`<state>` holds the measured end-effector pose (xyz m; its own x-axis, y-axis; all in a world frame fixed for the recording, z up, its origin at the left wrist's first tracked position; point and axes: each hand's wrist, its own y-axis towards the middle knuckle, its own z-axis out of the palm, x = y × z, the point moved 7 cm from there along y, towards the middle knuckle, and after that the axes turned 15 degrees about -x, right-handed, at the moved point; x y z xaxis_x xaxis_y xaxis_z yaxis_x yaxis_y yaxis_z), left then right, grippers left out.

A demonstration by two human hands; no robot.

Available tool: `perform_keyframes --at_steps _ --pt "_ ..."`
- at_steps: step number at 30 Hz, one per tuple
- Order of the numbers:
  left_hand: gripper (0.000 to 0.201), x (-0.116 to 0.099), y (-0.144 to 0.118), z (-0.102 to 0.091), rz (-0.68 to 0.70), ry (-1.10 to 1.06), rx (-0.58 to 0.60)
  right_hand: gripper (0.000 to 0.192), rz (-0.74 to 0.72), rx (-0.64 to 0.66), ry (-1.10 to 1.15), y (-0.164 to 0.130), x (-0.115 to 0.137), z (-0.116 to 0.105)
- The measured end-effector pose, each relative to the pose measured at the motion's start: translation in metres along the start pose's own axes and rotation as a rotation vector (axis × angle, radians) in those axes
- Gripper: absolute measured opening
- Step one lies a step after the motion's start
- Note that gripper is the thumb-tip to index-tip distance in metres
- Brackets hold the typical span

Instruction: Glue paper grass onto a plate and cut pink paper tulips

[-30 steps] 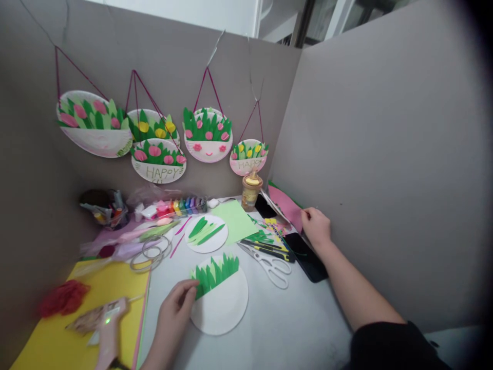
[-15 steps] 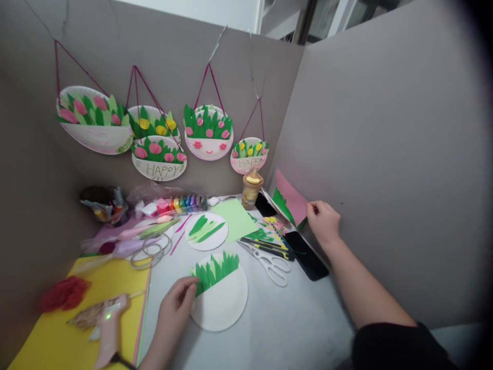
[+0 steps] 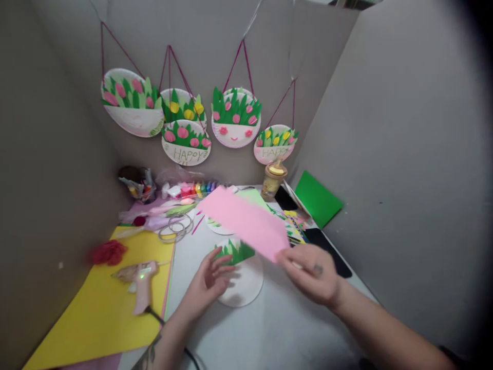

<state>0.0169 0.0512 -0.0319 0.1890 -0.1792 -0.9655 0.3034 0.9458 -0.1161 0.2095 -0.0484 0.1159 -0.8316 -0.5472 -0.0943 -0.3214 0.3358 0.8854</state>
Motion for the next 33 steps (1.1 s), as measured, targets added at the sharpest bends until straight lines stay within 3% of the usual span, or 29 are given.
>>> perform_keyframes --at_steps 1,3,5,6,9,11,15,17,20,22,24,27,30,33 --pt "0.068 0.003 -0.002 0.001 -0.046 -0.100 0.000 0.016 -0.134 -0.002 0.086 -0.003 0.020 0.011" --pt "0.062 0.007 -0.001 -0.008 -0.095 -0.219 -0.144 0.012 -0.328 0.003 0.220 -0.014 0.048 0.032" --pt "0.054 0.006 0.001 -0.021 -0.083 -0.248 -0.307 0.011 -0.314 0.058 0.238 -0.025 0.056 0.053" --pt "0.052 0.004 0.002 -0.025 -0.062 -0.250 -0.331 0.012 -0.279 0.074 0.229 -0.030 0.055 0.060" --pt "0.055 -0.003 0.005 -0.025 -0.026 -0.303 -0.259 0.015 -0.176 0.064 0.216 -0.043 0.050 0.071" --pt "0.055 0.000 0.006 -0.027 -0.070 -0.387 -0.284 0.019 -0.162 0.045 0.244 -0.050 0.050 0.072" --pt "0.044 0.019 0.003 -0.038 -0.282 -0.468 -0.579 0.030 -0.129 0.054 0.282 -0.063 0.052 0.075" --pt "0.046 0.018 0.004 -0.046 -0.296 -0.481 -0.706 0.038 0.107 0.075 0.202 -0.072 0.032 0.082" --pt "0.039 0.011 0.010 -0.061 -0.255 -0.562 -0.834 0.055 0.732 0.166 0.086 -0.108 -0.013 0.096" --pt "0.035 0.013 0.013 -0.067 -0.310 -0.623 -0.884 0.061 1.129 0.196 0.147 -0.138 -0.030 0.104" --pt "0.037 0.018 0.013 -0.069 -0.384 -0.652 -0.910 0.063 1.422 0.152 0.293 -0.158 -0.034 0.110" --pt "0.038 0.023 0.011 -0.068 -0.401 -0.642 -0.927 0.061 1.683 -0.033 0.490 -0.166 -0.032 0.113" --pt "0.037 0.023 0.009 -0.066 -0.363 -0.637 -0.925 0.062 1.827 -0.219 0.581 -0.166 -0.027 0.111" --pt "0.037 0.024 0.007 -0.062 -0.389 -0.661 -0.917 0.065 1.887 -0.225 0.726 -0.162 -0.014 0.115"
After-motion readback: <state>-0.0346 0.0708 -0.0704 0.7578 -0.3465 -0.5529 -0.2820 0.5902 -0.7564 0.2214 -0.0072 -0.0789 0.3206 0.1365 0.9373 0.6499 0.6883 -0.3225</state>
